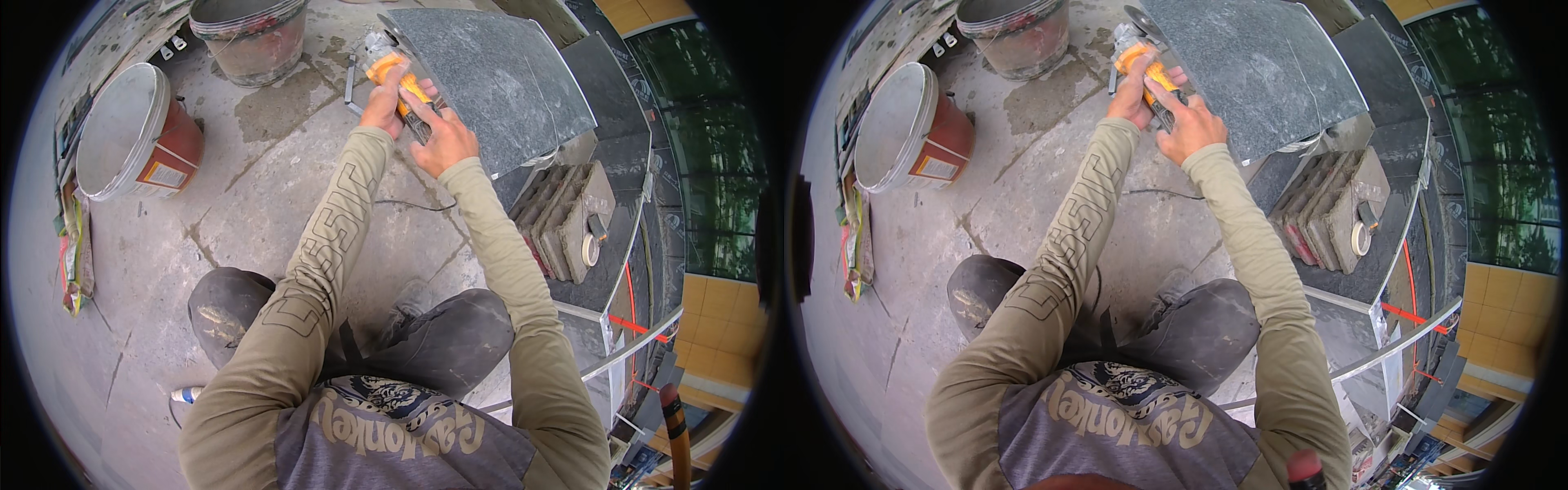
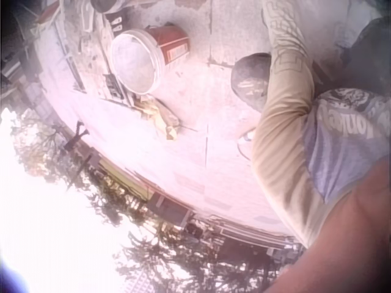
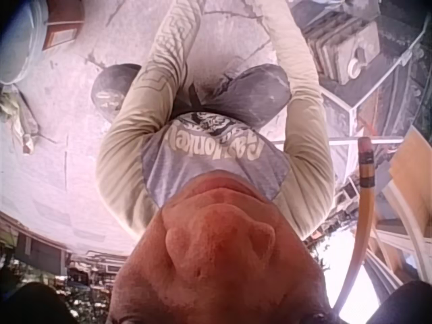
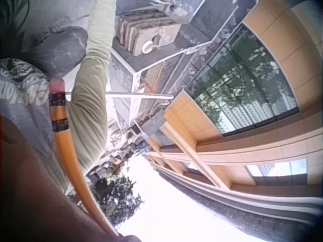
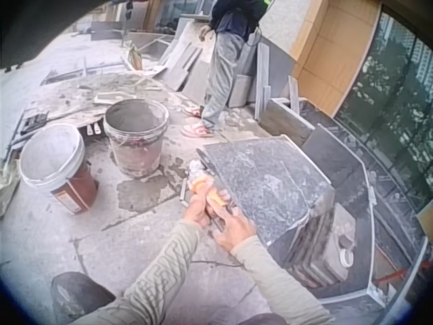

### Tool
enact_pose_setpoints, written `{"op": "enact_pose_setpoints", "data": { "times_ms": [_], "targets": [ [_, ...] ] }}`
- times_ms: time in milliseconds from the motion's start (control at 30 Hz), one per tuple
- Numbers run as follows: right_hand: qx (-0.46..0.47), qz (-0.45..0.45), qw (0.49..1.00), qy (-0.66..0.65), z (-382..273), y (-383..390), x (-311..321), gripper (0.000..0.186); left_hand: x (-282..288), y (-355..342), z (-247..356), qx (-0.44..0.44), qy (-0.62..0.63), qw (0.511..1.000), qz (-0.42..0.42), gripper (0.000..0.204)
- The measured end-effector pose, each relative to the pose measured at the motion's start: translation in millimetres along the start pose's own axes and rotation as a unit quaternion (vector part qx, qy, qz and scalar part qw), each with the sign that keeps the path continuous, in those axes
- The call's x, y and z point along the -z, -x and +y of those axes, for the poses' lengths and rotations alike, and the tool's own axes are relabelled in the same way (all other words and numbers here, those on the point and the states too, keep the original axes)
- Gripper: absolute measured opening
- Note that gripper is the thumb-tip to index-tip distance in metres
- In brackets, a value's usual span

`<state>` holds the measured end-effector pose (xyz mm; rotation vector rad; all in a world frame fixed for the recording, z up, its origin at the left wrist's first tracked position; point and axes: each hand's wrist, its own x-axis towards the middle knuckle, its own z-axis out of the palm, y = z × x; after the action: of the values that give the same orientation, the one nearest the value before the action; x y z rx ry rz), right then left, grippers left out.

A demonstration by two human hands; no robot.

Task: The person uses an angle grinder to cut a dark stone tile on the floor. They guide the tool along a marked line, then reposition the tile to continue cutting another edge.

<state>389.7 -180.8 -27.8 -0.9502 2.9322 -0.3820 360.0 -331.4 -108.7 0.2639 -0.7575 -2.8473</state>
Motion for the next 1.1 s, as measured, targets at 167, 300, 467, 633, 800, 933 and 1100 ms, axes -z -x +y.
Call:
{"op": "enact_pose_setpoints", "data": {
  "times_ms": [167,300,467,633,800,933,1100],
  "targets": [
    [-0.003,0.0,1.0,-0.005,-1.1,-6.4,-1.0,0.092,1.4,-5.6,1.8,-0.001,-0.003,1.0,0.001,0.061],
    [-0.002,-0.005,1.0,0.01,0.3,-11.1,-0.7,0.092,2.0,-11.6,5.8,0.005,-0.003,1.0,-0.001,0.062],
    [-0.008,-0.009,1.0,0.014,-1.1,-16.3,-1.5,0.092,0.7,-18.2,6.8,0.011,0.0,1.0,-0.003,0.061],
    [-0.023,-0.025,0.999,0.013,-7.7,-21.3,0.5,0.092,5.4,-23.9,9.2,0.011,0.007,1.0,0.01,0.062],
    [-0.02,0.0,1.0,-0.001,-5.7,-24.8,-3.5,0.094,3.7,-29.3,6.7,0.004,0.011,1.0,0.015,0.063],
    [-0.013,0.009,1.0,0.007,-4.0,-20.5,-6.7,0.093,1.3,-20.3,8.3,0.0,0.0,1.0,0.017,0.063],
    [-0.008,0.005,1.0,-0.002,-2.4,-7.3,-1.5,0.093,-3.7,-4.9,4.2,-0.009,0.004,1.0,0.019,0.062]
  ]
}}
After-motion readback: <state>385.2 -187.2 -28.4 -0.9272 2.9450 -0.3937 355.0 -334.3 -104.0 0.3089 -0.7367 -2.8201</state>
